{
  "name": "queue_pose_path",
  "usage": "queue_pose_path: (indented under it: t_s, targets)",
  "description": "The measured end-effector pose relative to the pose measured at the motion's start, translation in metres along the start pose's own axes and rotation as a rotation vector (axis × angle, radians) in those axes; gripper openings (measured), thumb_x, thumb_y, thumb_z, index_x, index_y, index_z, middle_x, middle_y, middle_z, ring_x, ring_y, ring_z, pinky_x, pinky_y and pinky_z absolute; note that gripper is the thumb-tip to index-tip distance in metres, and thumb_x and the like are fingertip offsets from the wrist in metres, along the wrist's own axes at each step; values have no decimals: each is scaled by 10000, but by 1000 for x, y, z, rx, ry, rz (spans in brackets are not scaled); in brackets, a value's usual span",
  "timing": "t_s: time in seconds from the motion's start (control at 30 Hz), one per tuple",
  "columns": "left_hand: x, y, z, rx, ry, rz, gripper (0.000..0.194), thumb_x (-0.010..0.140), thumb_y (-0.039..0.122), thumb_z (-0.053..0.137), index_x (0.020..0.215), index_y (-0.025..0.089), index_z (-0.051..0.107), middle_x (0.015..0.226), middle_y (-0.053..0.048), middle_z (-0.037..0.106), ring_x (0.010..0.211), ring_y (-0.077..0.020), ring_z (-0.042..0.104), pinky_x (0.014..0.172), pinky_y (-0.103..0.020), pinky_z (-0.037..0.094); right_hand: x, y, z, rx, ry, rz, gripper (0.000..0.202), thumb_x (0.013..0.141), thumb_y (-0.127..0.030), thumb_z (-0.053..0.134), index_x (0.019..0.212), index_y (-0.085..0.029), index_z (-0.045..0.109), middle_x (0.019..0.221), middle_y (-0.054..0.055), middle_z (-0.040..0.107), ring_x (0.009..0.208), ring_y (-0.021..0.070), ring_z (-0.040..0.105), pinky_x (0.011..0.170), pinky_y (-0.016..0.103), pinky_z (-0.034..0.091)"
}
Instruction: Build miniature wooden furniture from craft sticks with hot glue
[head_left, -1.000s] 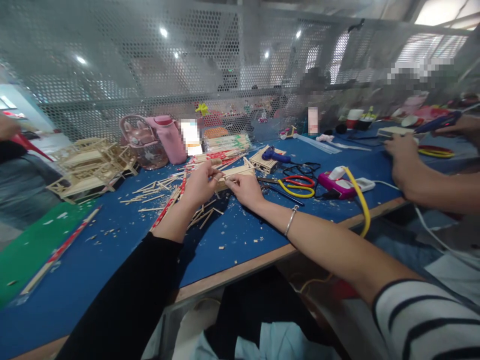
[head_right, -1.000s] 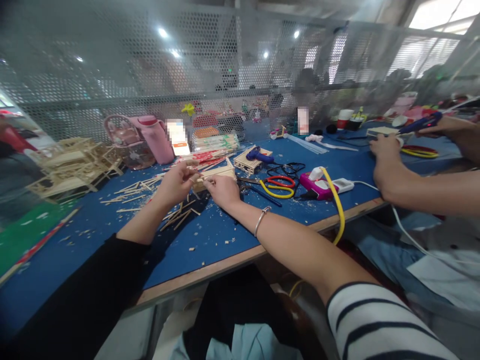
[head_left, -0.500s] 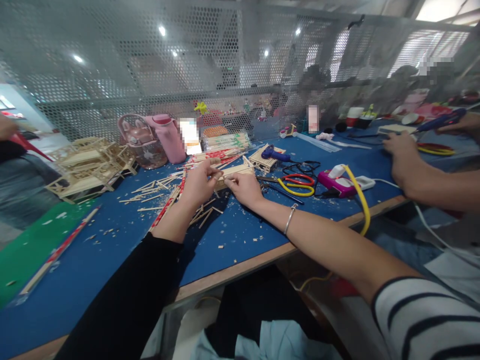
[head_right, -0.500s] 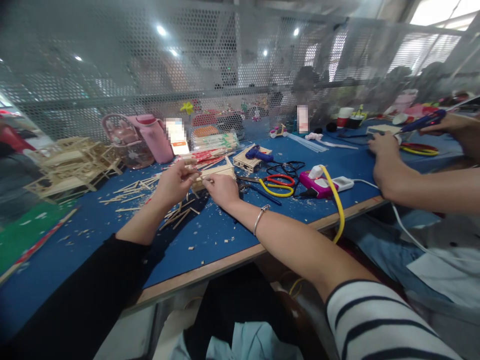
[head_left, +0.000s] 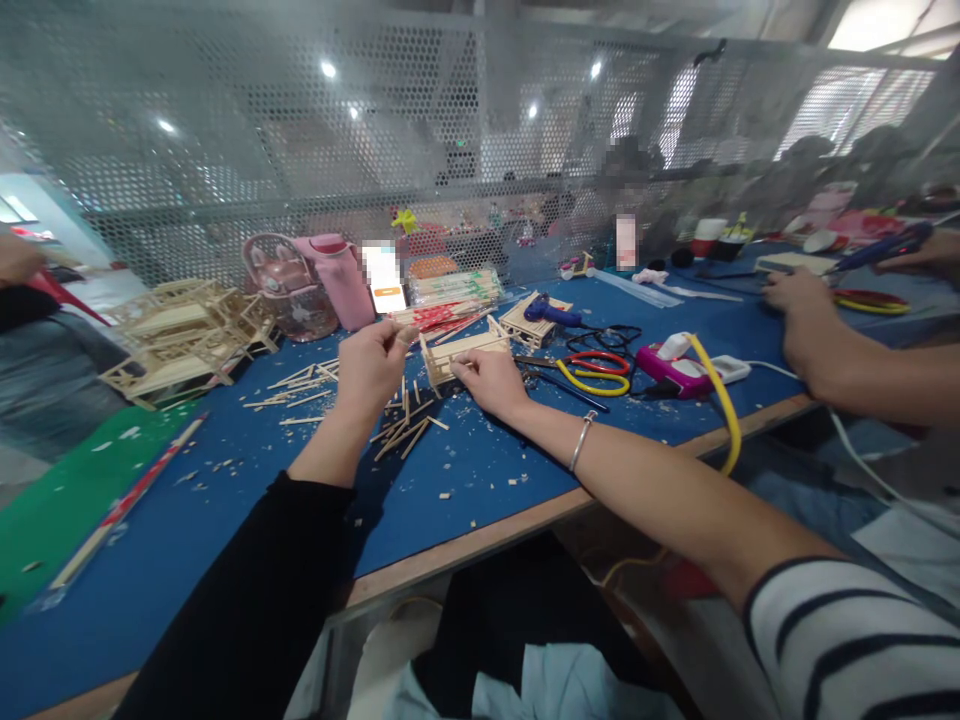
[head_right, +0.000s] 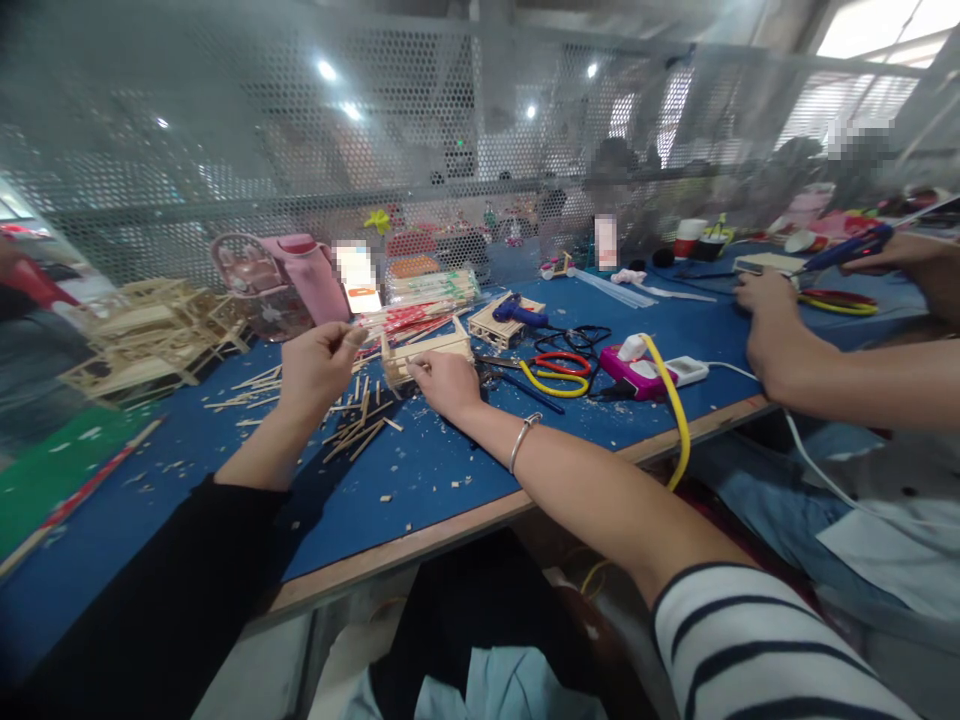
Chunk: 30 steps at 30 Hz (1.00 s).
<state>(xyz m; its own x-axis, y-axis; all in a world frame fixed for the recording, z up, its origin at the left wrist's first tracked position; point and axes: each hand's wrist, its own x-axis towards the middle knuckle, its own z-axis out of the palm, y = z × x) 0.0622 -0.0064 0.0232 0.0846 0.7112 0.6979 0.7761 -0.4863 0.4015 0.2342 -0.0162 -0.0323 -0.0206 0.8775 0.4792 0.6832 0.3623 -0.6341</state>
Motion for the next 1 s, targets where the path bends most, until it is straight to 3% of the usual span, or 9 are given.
queue_pose_path:
  t_s: [0.13, 0.23, 0.37, 0.63, 1.0]
  targets:
    - [1, -4, 9, 130, -227, 278, 265, 783, 387, 572, 907, 198, 711, 891, -72, 593, 871, -206, 527, 835, -343, 403, 0, 1, 1, -12, 7, -3, 255, 827, -378, 526, 906, -240, 726, 752, 16, 696, 696, 150, 589, 650, 234, 395]
    - [0, -7, 16, 161, -326, 369, 270, 783, 352, 580, 990, 226, 701, 1019, -86, 598, 991, -240, 502, 919, -390, 364, 0, 1, 1, -16, 13, -15, 255, 830, -372, 516, 911, -250, 724, 743, 14, 692, 703, 155, 592, 640, 238, 389]
    - [-4, -6, 17, 190, -321, 406, 312, 802, 286, 553, 1087, 233, 670, 1087, -90, 610, 1037, -250, 495, 933, -395, 359, 0, 0, 0, -36, 8, -14, 254, 826, -341, 509, 928, -251, 724, 746, 18, 693, 690, 157, 590, 635, 243, 388]
    - [-6, 5, 10, 311, -313, 476, 278, 834, 302, 516, 1026, 235, 705, 1028, -81, 661, 961, -234, 540, 881, -391, 399, -1, -3, -2, -45, -15, 7, 263, 825, -337, 489, 926, -253, 717, 775, 16, 697, 698, 154, 589, 641, 237, 388]
    - [-7, 4, 11, 264, -319, 481, 279, 823, 251, 516, 1032, 219, 699, 1040, -80, 670, 967, -225, 559, 889, -391, 415, -3, -3, -2, -60, -23, 13, 277, 806, -318, 496, 962, -263, 718, 751, 6, 695, 666, 141, 576, 644, 229, 400]
